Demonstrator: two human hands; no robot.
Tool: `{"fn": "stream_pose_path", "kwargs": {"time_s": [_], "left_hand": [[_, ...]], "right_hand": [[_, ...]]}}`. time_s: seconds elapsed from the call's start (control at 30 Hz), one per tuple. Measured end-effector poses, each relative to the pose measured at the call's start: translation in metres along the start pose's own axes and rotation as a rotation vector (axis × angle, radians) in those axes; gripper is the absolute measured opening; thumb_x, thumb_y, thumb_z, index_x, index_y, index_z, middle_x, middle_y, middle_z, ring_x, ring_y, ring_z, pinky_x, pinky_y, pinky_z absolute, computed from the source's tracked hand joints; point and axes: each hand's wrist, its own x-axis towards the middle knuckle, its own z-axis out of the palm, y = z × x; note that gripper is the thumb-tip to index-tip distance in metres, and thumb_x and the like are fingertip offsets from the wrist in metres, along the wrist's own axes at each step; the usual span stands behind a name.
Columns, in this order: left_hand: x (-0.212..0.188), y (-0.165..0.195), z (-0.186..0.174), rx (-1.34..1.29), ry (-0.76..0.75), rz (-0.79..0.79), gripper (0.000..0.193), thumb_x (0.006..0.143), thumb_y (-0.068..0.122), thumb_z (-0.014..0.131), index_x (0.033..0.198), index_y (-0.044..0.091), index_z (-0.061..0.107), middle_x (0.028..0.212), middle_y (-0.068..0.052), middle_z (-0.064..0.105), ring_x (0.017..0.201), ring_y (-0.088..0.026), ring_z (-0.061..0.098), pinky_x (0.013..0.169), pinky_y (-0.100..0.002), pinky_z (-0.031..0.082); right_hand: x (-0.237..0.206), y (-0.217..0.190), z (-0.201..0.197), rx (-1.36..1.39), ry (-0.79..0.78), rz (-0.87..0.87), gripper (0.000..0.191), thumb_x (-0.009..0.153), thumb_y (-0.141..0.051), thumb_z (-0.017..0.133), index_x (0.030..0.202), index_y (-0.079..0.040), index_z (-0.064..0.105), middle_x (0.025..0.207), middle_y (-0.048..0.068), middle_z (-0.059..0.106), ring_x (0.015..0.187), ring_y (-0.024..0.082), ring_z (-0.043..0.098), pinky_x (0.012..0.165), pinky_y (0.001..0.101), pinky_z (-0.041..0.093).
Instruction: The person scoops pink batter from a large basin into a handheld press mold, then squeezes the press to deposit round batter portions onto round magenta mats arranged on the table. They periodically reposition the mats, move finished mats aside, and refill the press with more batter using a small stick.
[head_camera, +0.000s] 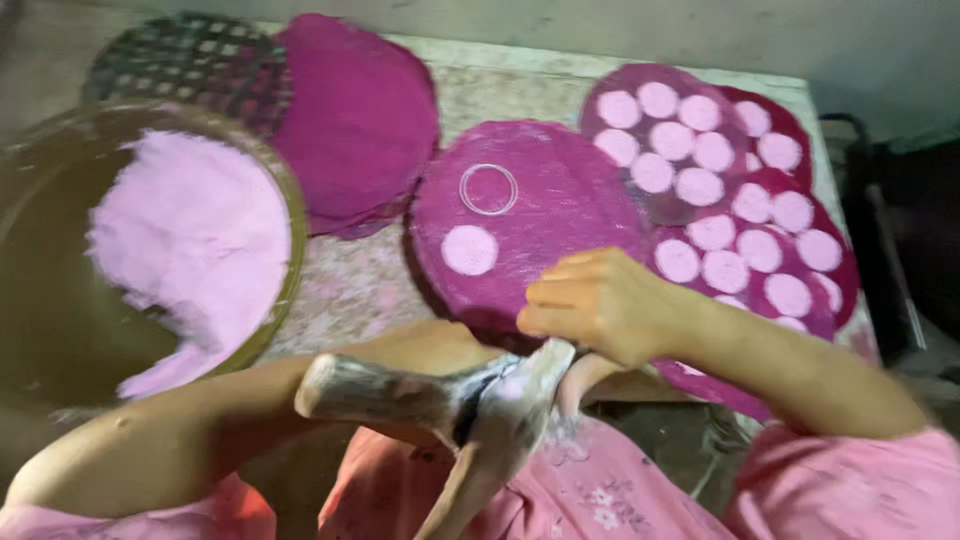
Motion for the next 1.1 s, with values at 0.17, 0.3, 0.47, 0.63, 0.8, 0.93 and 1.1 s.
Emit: {"fn": "stream_pose_path", "kwargs": {"time_s": [0.17,0.3,0.47,0.63,0.8,0.93,1.1], "left_hand": [[-0.084,-0.033,0.025,0.160,0.167,-0.100,0.038,0.090,0.023,0.066,0.127,0.032,0.068,0.098,-0.011,0.075,0.081,-0.038,0.071,0.067,-0.050,0.053],[-0.173,-0.087,0.036,-0.082,0.193,-0.543,0.023,0.089,0.022,0.069,0.110,0.019,0.076,0.087,-0.008,0.078,0.077,-0.023,0.073,0.068,-0.040,0.057],[-0.309,-0.165,0.031,-0.786,0.633,-0.311,0.028,0.092,0.015,0.071,0.115,0.000,0.071,0.105,-0.011,0.073,0.096,-0.018,0.068,0.086,-0.038,0.056],[-0.331,-0.185,0.053,-1.599,0.563,-0.203,0.038,0.078,0.010,0.069,0.115,0.000,0.070,0.108,-0.015,0.075,0.102,-0.027,0.071,0.092,-0.043,0.058],[-0.323,-0.188,0.072,-1.313,1.208,-0.073,0.039,0.083,0.003,0.068,0.121,0.009,0.061,0.103,-0.003,0.066,0.096,-0.015,0.065,0.085,-0.033,0.056],[-0.357,-0.200,0.076,-0.651,1.544,-0.493,0.020,0.102,0.010,0.070,0.117,-0.001,0.066,0.099,-0.006,0.066,0.086,-0.014,0.061,0.074,-0.029,0.051],[-0.352,-0.201,0.077,-0.332,1.768,-0.328,0.052,0.097,0.004,0.075,0.143,0.003,0.051,0.111,0.001,0.064,0.096,-0.007,0.059,0.085,-0.022,0.051]], "right_hand": [[0.047,-0.020,0.049,0.516,-0.175,0.132,0.053,0.107,-0.051,0.046,0.087,-0.003,0.058,0.076,0.013,0.059,0.071,0.036,0.062,0.061,0.0458,0.044],[0.079,-0.019,0.067,0.702,-0.144,0.161,0.054,0.106,-0.052,0.050,0.081,-0.006,0.063,0.070,0.010,0.060,0.064,0.031,0.064,0.060,0.0443,0.047],[0.127,0.004,0.057,-0.058,0.090,-0.014,0.043,0.098,-0.049,0.058,0.081,-0.009,0.063,0.069,0.005,0.058,0.061,0.023,0.059,0.057,0.0398,0.048],[0.207,0.058,0.055,-1.060,0.086,-0.303,0.011,0.088,-0.019,0.076,0.097,-0.014,0.072,0.077,0.001,0.057,0.069,0.018,0.059,0.064,0.0318,0.044],[0.274,0.077,0.115,-0.630,0.344,0.077,0.047,0.096,-0.023,0.076,0.137,-0.010,0.058,0.122,0.013,0.058,0.117,0.031,0.056,0.096,0.0483,0.046],[0.321,0.075,0.238,0.205,-0.100,0.616,0.040,0.092,-0.022,0.067,0.130,-0.009,0.060,0.121,0.016,0.062,0.110,0.034,0.065,0.093,0.0447,0.054],[0.377,0.083,0.354,-0.330,-0.373,0.359,0.008,0.082,-0.013,0.066,0.082,-0.007,0.071,0.090,0.016,0.070,0.081,0.031,0.071,0.063,0.0446,0.057]]}}
